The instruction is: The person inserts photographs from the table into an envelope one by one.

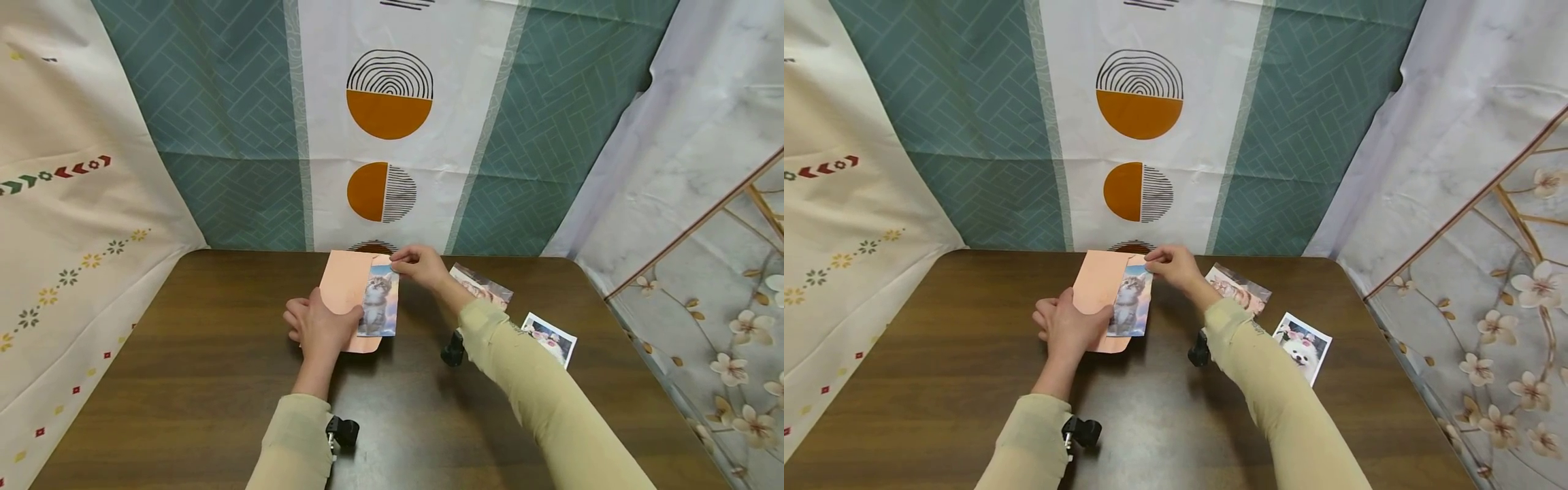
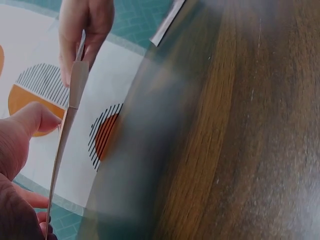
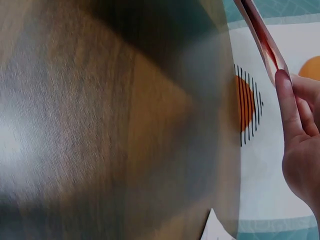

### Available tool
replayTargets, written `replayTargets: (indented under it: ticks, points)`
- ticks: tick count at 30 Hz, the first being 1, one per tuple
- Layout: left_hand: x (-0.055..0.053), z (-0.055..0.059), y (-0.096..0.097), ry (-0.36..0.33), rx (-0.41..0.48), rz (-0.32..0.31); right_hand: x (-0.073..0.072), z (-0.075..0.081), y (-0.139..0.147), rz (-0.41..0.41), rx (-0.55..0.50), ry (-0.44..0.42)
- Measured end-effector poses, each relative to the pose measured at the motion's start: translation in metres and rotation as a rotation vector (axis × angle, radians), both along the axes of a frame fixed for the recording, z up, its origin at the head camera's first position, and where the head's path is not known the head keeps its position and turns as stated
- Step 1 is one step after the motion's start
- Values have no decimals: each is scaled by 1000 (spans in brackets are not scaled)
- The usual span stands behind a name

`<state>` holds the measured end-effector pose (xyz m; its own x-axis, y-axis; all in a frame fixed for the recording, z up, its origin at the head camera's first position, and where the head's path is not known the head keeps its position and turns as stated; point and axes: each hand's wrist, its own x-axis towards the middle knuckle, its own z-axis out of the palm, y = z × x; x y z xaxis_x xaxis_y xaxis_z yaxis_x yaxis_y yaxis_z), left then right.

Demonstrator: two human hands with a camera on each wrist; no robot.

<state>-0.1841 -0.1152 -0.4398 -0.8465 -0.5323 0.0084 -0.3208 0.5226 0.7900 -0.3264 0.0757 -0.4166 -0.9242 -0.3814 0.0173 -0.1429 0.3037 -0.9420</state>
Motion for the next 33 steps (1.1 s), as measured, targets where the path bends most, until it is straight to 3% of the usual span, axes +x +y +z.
replayTargets:
  ticks: [15,22,33]
  points:
    - [-3,2,5,27,-4,7,3,-5,-13,-115,-5,40]
    - [-3,1,4,39,2,9,7,-4,-15,-98,-48,9]
    - [-3,2,4,90,-46,40,11,-8,1,-15,-272,-125]
